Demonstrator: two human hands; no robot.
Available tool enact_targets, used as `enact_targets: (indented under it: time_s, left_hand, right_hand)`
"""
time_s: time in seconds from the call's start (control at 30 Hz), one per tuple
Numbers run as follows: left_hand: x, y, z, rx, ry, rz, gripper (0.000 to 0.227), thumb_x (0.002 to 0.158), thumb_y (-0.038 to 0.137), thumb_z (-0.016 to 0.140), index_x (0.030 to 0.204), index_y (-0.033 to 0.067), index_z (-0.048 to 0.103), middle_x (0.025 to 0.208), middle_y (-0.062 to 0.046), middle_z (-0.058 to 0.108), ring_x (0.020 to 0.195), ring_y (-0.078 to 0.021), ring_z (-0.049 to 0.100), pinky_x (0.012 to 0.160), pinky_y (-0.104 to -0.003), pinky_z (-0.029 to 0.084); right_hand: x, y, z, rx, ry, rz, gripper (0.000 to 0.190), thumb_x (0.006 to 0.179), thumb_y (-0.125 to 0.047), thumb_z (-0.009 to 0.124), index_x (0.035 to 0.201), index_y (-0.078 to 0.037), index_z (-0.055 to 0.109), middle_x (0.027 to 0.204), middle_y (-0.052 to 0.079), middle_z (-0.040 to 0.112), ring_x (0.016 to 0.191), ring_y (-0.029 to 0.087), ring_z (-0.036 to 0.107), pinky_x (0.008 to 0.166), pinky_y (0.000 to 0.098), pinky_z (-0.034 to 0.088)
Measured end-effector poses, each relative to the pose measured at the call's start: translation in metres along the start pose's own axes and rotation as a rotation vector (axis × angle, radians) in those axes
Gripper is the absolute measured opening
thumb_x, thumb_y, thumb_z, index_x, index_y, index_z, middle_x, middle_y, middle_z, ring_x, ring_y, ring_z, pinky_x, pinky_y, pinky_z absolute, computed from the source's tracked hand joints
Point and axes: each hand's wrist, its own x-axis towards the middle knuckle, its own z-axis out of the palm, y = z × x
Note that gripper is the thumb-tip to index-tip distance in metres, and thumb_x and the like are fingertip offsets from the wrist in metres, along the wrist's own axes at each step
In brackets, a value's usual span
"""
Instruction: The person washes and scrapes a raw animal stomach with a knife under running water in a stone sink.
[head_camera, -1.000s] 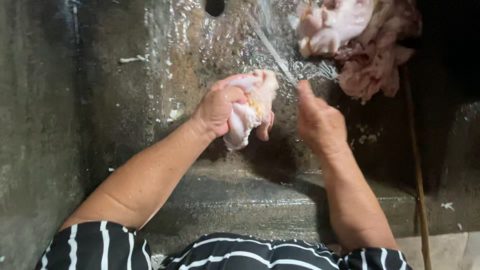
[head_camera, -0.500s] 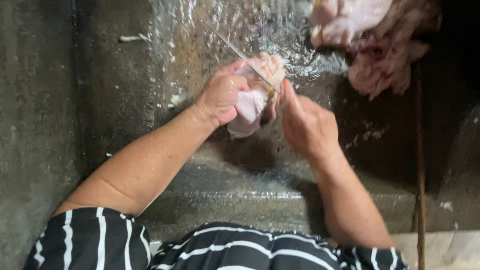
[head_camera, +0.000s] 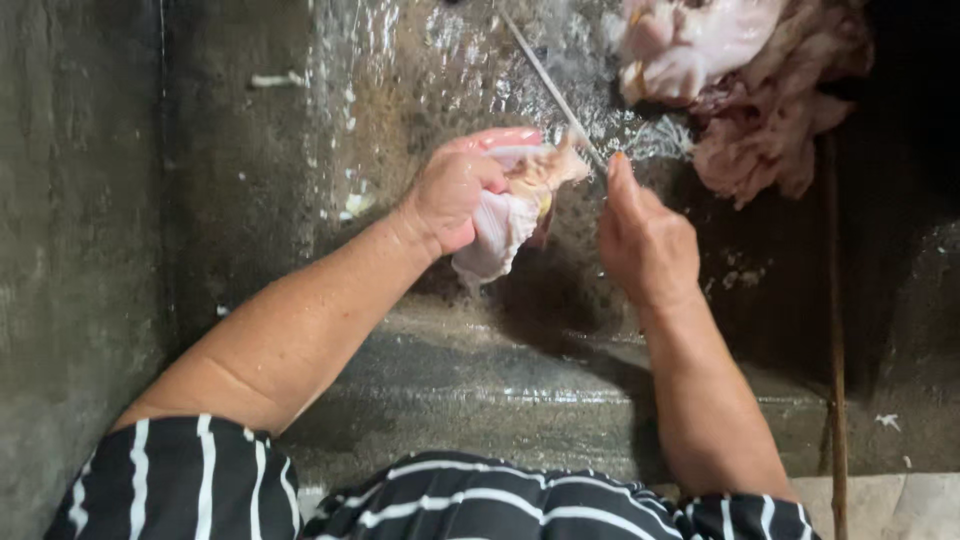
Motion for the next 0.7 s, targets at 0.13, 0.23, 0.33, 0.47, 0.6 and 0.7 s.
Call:
enact_targets:
  time_s: [0.13, 0.23, 0.33, 0.47, 0.6, 0.7]
  left_hand:
    - [-0.008, -0.014, -0.006, 0.03, 0.046, 0.034, 0.045, 0.082, -0.012, 0.048, 0.126, -0.0103, 0.054, 0.108, -0.024, 0.063, 0.095, -0.0364, 0.07, 0.084, -0.047, 0.062]
    - [0.001, -0.012, -0.003, 0.07, 0.086, 0.011, 0.043, 0.082, -0.011, 0.049, 0.124, -0.008, 0.055, 0.109, -0.022, 0.066, 0.095, -0.0335, 0.072, 0.084, -0.043, 0.062]
    - [0.007, -0.01, -0.004, 0.114, 0.011, 0.037, 0.036, 0.088, -0.008, 0.051, 0.122, -0.0122, 0.059, 0.111, -0.023, 0.069, 0.098, -0.0291, 0.072, 0.087, -0.039, 0.062]
    - [0.004, -0.014, -0.009, 0.185, 0.019, 0.028, 0.029, 0.099, 0.008, 0.057, 0.12, -0.0112, 0.06, 0.106, -0.022, 0.071, 0.093, -0.0271, 0.073, 0.084, -0.037, 0.062]
    - [-0.006, -0.017, -0.006, 0.093, -0.005, -0.104, 0.027, 0.101, 0.013, 0.064, 0.116, -0.0092, 0.059, 0.107, -0.022, 0.072, 0.094, -0.0269, 0.074, 0.083, -0.038, 0.063]
    - [-0.011, -0.012, -0.001, 0.191, 0.04, -0.189, 0.028, 0.084, -0.013, 0.069, 0.112, -0.0118, 0.065, 0.103, -0.02, 0.072, 0.088, -0.0257, 0.073, 0.079, -0.037, 0.063]
  right_hand:
    - [-0.013, 0.001, 0.01, 0.107, -0.032, -0.022, 0.045, 0.103, -0.008, 0.058, 0.148, -0.008, 0.052, 0.094, 0.017, 0.072, 0.075, 0.037, 0.072, 0.064, 0.0469, 0.057]
    - [-0.011, 0.013, 0.011, -0.006, -0.171, 0.13, 0.045, 0.104, -0.007, 0.06, 0.148, -0.01, 0.054, 0.091, 0.018, 0.072, 0.073, 0.04, 0.07, 0.063, 0.0497, 0.056]
    - [-0.007, 0.024, 0.008, 0.017, -0.069, 0.106, 0.055, 0.101, -0.005, 0.064, 0.153, -0.009, 0.047, 0.099, 0.019, 0.072, 0.079, 0.04, 0.07, 0.067, 0.0486, 0.057]
    - [-0.018, 0.022, 0.014, 0.158, -0.023, 0.071, 0.062, 0.099, -0.002, 0.065, 0.156, -0.007, 0.043, 0.103, 0.02, 0.071, 0.083, 0.039, 0.071, 0.069, 0.0465, 0.059]
    - [-0.019, 0.022, 0.015, 0.156, -0.015, 0.01, 0.061, 0.098, -0.001, 0.066, 0.155, -0.008, 0.045, 0.102, 0.019, 0.072, 0.084, 0.038, 0.072, 0.07, 0.0451, 0.059]
    - [-0.014, 0.018, 0.011, 0.14, -0.003, 0.025, 0.062, 0.098, 0.0, 0.065, 0.155, -0.01, 0.046, 0.099, 0.018, 0.072, 0.083, 0.036, 0.072, 0.07, 0.0448, 0.059]
